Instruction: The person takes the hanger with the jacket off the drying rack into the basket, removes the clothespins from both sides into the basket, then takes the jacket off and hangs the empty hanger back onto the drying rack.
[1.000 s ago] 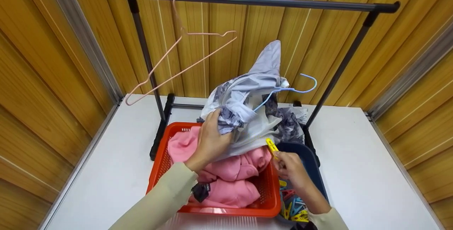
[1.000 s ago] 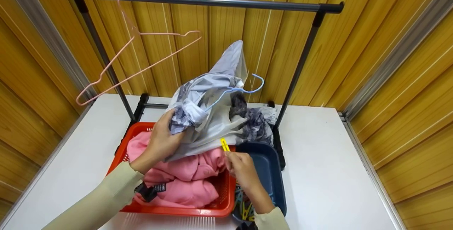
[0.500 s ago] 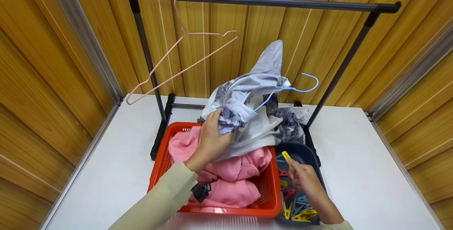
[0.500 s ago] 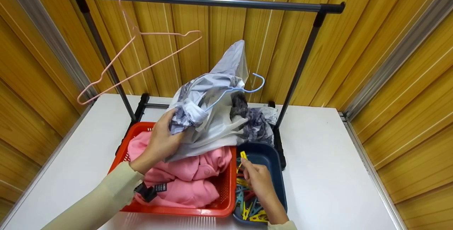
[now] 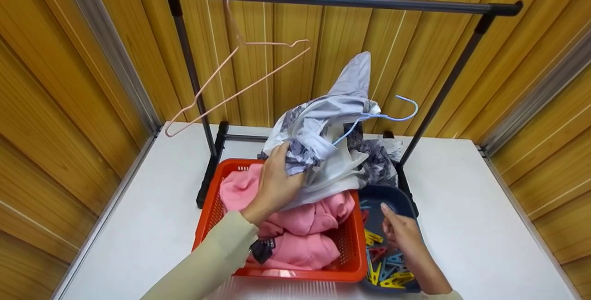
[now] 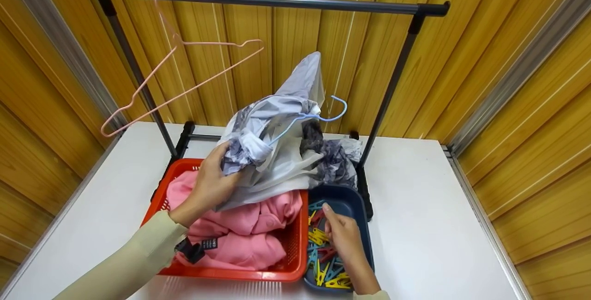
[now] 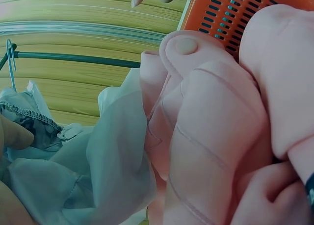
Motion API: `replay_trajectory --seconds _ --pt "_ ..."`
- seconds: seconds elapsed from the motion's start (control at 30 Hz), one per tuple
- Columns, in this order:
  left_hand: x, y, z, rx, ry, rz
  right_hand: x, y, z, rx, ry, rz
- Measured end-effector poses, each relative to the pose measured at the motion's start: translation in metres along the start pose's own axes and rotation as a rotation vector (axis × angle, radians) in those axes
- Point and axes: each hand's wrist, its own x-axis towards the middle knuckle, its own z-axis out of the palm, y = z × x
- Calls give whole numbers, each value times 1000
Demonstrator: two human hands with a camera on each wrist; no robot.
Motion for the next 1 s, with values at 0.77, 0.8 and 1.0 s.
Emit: replay_trajectory --seconds 0.77,0.8,1.0 --pt "-2 -1 -2 26 7 34 10 -139 -6 118 131 -547" --pt "-2 -2 -2 28 8 35 9 -145 -6 117 121 -560" --pt "-3 -1 -2 30 -6 29 10 -166 -3 76 90 -599"
